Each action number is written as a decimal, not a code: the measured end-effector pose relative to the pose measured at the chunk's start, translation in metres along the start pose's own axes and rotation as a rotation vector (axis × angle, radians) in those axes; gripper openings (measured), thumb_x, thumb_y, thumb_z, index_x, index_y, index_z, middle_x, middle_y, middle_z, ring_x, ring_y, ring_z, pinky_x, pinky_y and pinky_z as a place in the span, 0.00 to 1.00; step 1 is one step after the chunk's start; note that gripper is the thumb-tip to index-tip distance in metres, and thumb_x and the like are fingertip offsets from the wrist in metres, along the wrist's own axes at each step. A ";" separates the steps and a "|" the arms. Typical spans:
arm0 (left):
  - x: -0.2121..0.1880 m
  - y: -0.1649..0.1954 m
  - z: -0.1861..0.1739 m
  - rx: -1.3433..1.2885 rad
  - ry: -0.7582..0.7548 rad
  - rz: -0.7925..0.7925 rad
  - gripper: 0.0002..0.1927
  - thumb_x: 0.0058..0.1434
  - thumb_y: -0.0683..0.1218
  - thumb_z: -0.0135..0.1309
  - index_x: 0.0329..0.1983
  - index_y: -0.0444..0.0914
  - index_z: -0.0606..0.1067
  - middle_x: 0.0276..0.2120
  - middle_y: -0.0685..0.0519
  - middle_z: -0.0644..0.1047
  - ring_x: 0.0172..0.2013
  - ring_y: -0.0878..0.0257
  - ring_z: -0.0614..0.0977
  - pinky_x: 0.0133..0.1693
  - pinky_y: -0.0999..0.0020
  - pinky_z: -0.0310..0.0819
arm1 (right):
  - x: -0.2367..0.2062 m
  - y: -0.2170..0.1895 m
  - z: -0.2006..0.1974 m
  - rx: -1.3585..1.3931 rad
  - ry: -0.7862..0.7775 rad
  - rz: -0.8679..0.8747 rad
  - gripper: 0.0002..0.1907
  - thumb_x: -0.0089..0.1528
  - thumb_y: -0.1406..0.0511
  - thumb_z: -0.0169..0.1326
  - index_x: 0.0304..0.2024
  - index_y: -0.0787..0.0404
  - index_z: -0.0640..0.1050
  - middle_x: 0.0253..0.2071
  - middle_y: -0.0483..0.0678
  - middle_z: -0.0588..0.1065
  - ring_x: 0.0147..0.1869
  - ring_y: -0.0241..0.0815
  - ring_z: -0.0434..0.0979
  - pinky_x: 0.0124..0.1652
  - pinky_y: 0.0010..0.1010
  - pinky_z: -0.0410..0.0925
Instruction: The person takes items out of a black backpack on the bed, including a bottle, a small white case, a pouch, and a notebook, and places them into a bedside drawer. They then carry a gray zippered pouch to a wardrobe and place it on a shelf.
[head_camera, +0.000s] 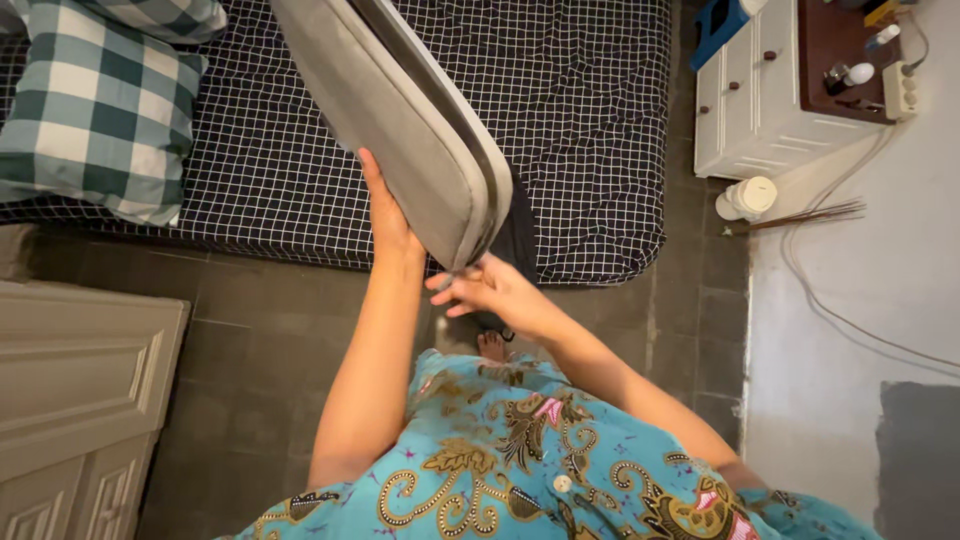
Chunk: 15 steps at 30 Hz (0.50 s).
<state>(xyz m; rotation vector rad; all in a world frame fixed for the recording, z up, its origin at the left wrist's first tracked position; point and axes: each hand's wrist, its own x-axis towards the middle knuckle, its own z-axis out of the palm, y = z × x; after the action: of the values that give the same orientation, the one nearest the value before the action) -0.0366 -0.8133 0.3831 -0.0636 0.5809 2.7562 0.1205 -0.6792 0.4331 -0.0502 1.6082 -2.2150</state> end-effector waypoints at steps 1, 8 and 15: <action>-0.001 0.003 0.001 0.020 -0.013 0.031 0.43 0.66 0.69 0.50 0.74 0.38 0.58 0.66 0.47 0.68 0.65 0.53 0.71 0.65 0.56 0.68 | 0.002 0.004 -0.001 -0.073 0.035 0.026 0.13 0.68 0.66 0.54 0.53 0.66 0.74 0.47 0.50 0.78 0.47 0.39 0.79 0.47 0.32 0.75; -0.002 0.021 0.000 0.040 -0.036 0.201 0.44 0.64 0.66 0.57 0.75 0.41 0.57 0.67 0.49 0.67 0.67 0.53 0.70 0.68 0.54 0.68 | -0.013 -0.022 -0.005 0.056 0.025 0.125 0.16 0.72 0.62 0.50 0.38 0.71 0.76 0.22 0.43 0.68 0.25 0.34 0.63 0.28 0.27 0.60; -0.013 0.040 -0.026 0.064 -0.115 0.212 0.47 0.59 0.58 0.69 0.74 0.42 0.58 0.67 0.53 0.66 0.67 0.54 0.69 0.68 0.52 0.68 | -0.040 -0.057 0.005 0.389 0.081 -0.042 0.16 0.73 0.60 0.47 0.34 0.64 0.72 0.21 0.41 0.63 0.25 0.34 0.59 0.29 0.26 0.56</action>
<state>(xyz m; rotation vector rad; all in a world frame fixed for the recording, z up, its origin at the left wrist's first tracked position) -0.0383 -0.8626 0.3760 0.1801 0.6789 2.9174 0.1420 -0.6553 0.4948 0.1173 1.1954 -2.5508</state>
